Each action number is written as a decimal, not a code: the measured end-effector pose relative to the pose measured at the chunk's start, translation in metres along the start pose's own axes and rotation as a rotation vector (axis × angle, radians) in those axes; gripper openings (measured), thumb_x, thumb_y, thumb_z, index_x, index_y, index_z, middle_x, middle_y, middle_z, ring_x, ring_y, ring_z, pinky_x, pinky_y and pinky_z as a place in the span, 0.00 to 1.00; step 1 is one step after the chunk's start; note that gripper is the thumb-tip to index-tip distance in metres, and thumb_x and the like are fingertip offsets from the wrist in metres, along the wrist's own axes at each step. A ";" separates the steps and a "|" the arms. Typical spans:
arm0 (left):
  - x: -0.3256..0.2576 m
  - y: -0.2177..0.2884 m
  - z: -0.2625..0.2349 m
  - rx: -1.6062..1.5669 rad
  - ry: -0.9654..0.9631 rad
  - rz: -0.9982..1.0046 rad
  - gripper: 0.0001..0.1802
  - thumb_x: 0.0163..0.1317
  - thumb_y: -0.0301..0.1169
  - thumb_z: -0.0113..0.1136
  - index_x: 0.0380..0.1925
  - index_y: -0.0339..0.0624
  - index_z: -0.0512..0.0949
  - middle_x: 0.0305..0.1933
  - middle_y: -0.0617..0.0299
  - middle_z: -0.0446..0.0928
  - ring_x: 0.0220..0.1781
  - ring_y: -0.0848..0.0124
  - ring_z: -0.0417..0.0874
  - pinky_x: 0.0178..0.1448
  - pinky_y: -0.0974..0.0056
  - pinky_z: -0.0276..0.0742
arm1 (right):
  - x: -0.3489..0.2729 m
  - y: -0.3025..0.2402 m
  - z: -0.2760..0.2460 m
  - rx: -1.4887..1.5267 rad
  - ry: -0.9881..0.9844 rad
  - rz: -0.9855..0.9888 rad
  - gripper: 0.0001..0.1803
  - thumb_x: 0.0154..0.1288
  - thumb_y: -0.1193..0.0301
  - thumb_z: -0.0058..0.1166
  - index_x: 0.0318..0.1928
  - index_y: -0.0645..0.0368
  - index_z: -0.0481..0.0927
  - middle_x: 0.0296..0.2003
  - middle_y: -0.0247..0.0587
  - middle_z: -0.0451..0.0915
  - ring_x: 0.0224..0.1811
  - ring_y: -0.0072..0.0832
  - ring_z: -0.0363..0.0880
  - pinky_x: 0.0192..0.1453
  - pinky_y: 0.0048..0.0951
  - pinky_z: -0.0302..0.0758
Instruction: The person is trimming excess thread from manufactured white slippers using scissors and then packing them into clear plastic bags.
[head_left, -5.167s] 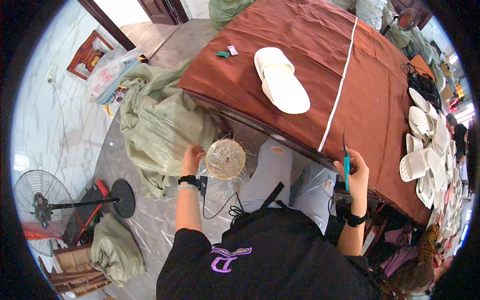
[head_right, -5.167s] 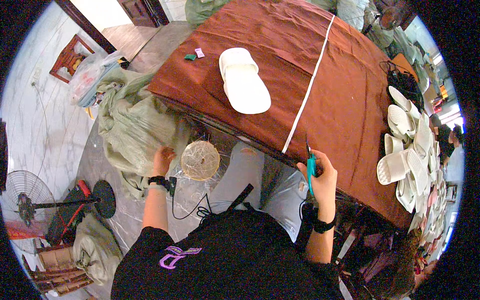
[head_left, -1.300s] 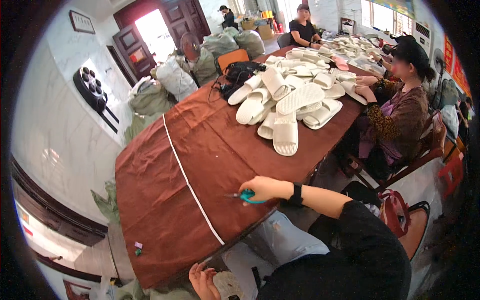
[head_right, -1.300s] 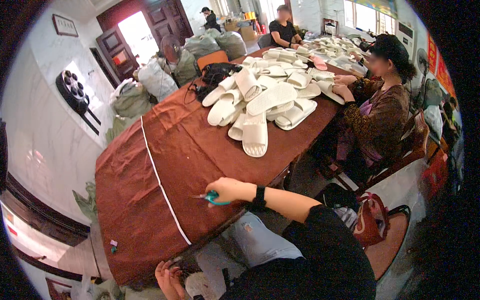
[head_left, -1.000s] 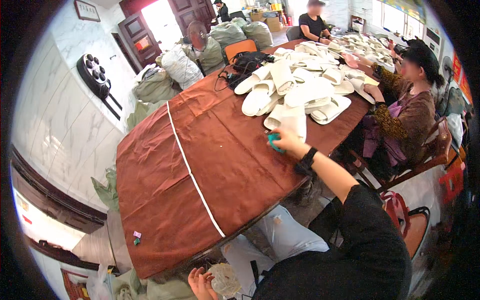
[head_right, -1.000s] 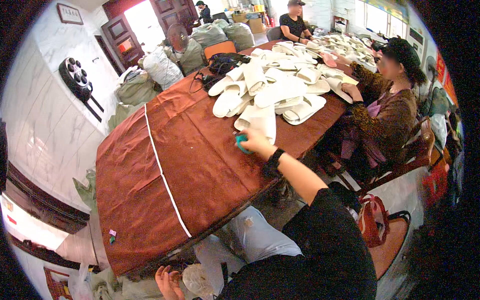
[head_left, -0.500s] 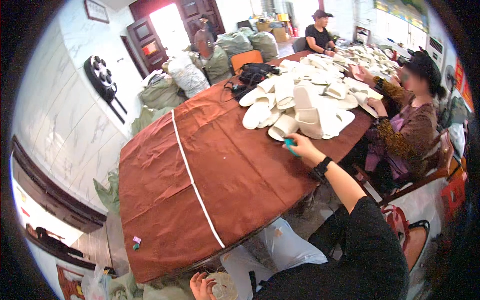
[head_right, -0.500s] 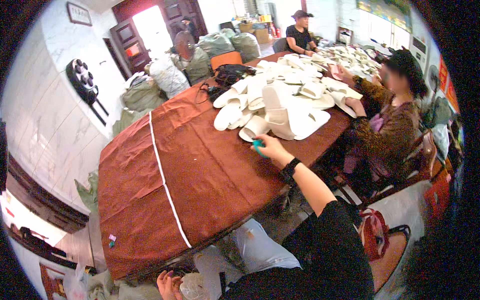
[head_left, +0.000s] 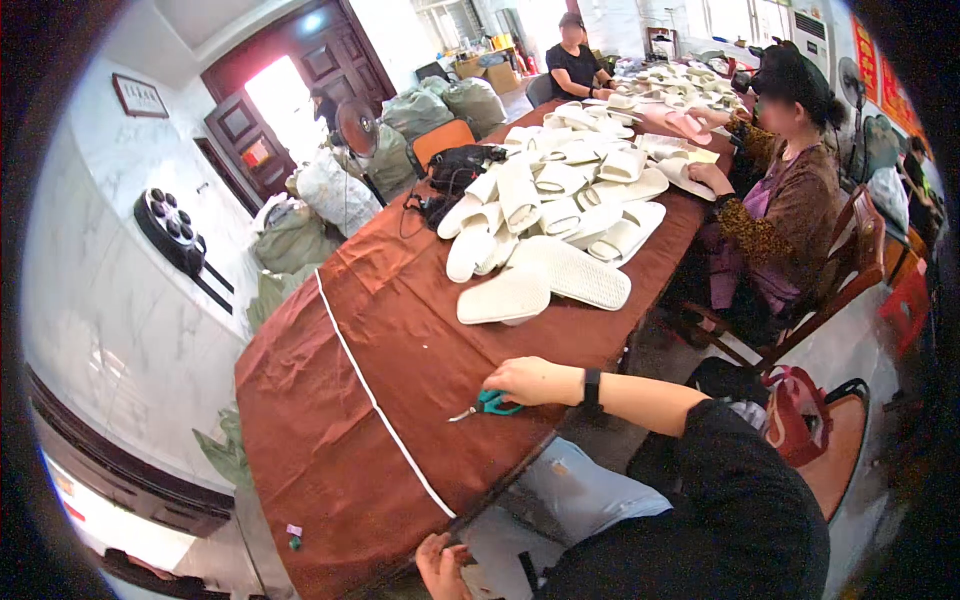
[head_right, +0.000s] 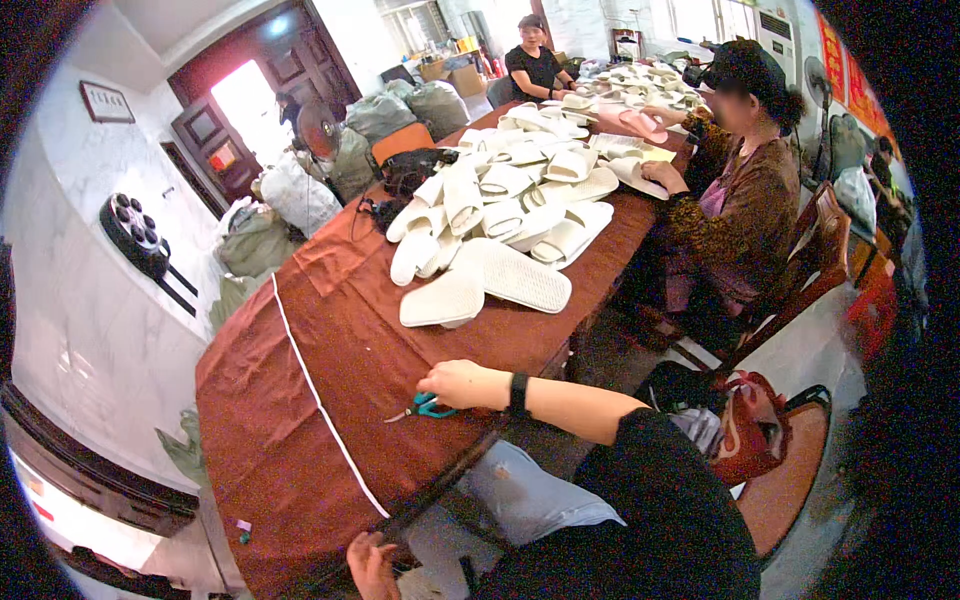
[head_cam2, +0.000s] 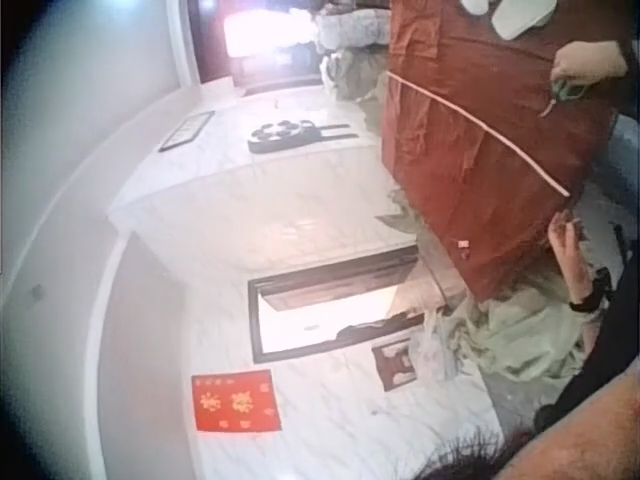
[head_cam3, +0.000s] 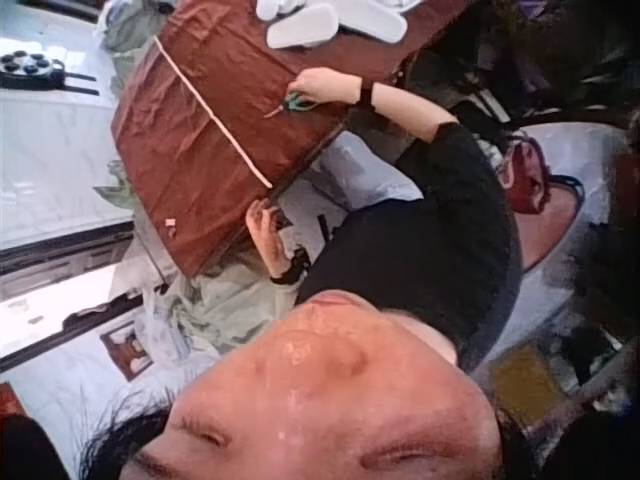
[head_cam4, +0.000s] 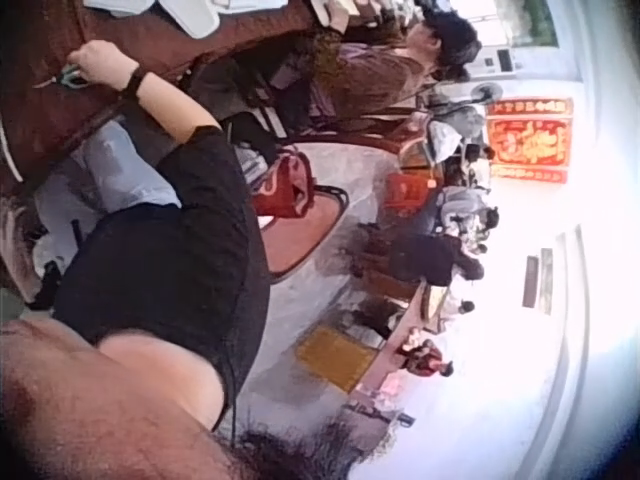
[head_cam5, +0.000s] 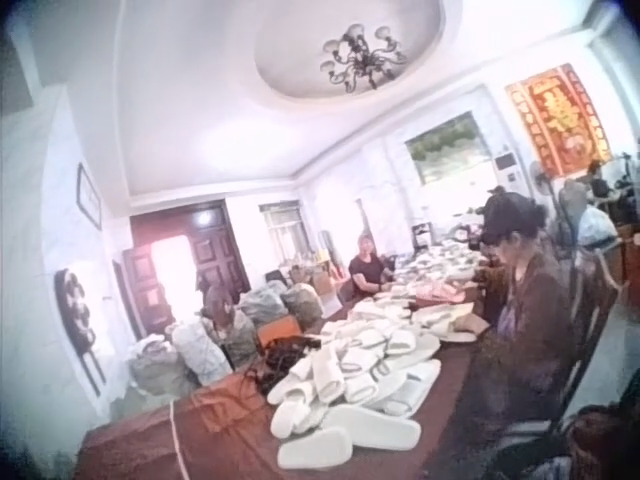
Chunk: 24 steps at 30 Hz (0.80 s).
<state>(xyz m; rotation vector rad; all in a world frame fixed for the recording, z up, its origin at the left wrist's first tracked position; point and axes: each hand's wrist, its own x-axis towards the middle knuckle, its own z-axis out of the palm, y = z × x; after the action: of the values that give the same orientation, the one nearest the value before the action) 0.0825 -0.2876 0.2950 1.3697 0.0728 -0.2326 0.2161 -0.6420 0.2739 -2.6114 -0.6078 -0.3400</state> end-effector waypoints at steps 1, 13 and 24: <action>0.000 -0.007 -0.004 -0.014 -0.013 0.002 0.21 0.65 0.28 0.53 0.57 0.35 0.64 0.55 0.52 0.70 0.47 0.65 0.77 0.51 0.65 0.74 | -0.003 0.000 -0.007 0.040 0.009 0.045 0.13 0.53 0.66 0.57 0.40 0.52 0.79 0.34 0.42 0.81 0.39 0.41 0.79 0.41 0.41 0.76; -0.012 -0.024 -0.015 -0.081 0.068 -0.040 0.20 0.66 0.26 0.51 0.57 0.38 0.64 0.53 0.54 0.71 0.44 0.65 0.78 0.43 0.63 0.77 | -0.034 0.166 -0.104 0.137 0.300 0.797 0.63 0.41 0.30 0.57 0.61 0.75 0.59 0.55 0.67 0.69 0.59 0.52 0.68 0.63 0.38 0.65; 0.005 -0.024 0.009 -0.038 -0.075 0.085 0.23 0.62 0.23 0.54 0.57 0.37 0.61 0.56 0.51 0.68 0.46 0.64 0.78 0.51 0.61 0.74 | 0.011 0.108 -0.061 0.194 0.366 0.269 0.42 0.35 0.67 0.71 0.58 0.50 0.71 0.53 0.51 0.72 0.57 0.44 0.69 0.62 0.35 0.66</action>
<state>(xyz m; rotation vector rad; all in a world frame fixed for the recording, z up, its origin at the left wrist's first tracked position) 0.0821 -0.3017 0.2731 1.3217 -0.0433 -0.2105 0.2678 -0.7537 0.2926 -2.3238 -0.1533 -0.6185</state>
